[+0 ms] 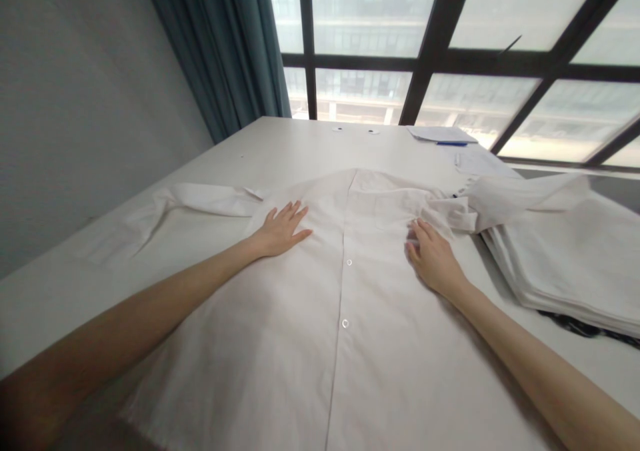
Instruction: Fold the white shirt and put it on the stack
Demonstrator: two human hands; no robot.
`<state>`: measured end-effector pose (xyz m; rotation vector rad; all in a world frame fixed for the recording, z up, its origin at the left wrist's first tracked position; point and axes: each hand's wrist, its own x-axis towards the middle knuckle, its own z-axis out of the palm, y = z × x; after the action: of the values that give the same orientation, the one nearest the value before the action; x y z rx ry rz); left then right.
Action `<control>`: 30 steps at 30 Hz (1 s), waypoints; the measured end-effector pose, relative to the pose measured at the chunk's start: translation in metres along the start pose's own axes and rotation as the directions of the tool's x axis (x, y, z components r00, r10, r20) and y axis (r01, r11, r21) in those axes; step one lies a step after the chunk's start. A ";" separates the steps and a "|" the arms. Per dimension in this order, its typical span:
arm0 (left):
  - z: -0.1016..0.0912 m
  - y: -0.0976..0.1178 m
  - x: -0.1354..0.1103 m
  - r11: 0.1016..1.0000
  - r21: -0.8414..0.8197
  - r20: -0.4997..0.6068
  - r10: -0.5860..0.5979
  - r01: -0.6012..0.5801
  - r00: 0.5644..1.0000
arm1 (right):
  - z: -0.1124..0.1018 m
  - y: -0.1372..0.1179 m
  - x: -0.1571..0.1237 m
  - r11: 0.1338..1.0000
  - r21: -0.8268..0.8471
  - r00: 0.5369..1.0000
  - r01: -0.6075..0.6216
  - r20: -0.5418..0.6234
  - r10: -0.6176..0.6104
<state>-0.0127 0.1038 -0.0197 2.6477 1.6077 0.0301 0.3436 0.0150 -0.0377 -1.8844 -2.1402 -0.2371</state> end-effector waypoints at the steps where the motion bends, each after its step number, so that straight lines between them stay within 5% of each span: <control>1: 0.000 -0.002 0.002 1.000 -0.004 0.002 0.001 -0.001 1.000 | 0.001 0.000 0.002 0.998 0.039 0.999 0.050 0.002 -0.050; 4: 0.000 -0.009 0.007 1.000 -0.016 0.008 0.007 -0.007 1.000 | 0.005 0.000 0.002 0.996 0.036 0.995 0.077 0.066 -0.079; 11: -0.002 -0.015 -0.002 0.995 0.004 -0.018 0.105 -0.105 0.994 | 0.004 0.000 -0.016 0.990 -0.116 0.991 -0.077 0.096 0.089; 17: -0.007 -0.018 -0.009 0.983 0.015 0.008 0.185 -0.185 0.983 | -0.019 -0.005 -0.016 0.992 -0.123 0.997 0.002 0.075 0.007; 21: -0.026 -0.022 0.013 0.988 -0.005 -0.080 0.156 -0.157 0.984 | -0.041 -0.007 0.014 0.993 -0.116 1.000 -0.020 0.021 0.023; 24: -0.039 -0.025 0.047 0.996 -0.084 -0.214 -0.058 0.041 0.975 | -0.043 -0.014 0.054 0.998 0.017 0.995 -0.060 -0.081 0.061; 27: -0.037 -0.024 0.077 0.973 -0.103 -0.250 -0.228 0.208 0.941 | -0.031 -0.029 0.097 0.953 0.300 0.982 -0.044 -0.161 0.096; 30: -0.025 -0.014 0.087 0.968 -0.089 -0.245 -0.250 0.235 0.937 | -0.008 -0.044 0.128 0.908 0.418 0.977 -0.026 -0.183 0.112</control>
<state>0.0139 0.1881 0.0036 2.4631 1.9663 0.4174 0.2863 0.1272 0.0125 -1.6095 -1.8099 0.0399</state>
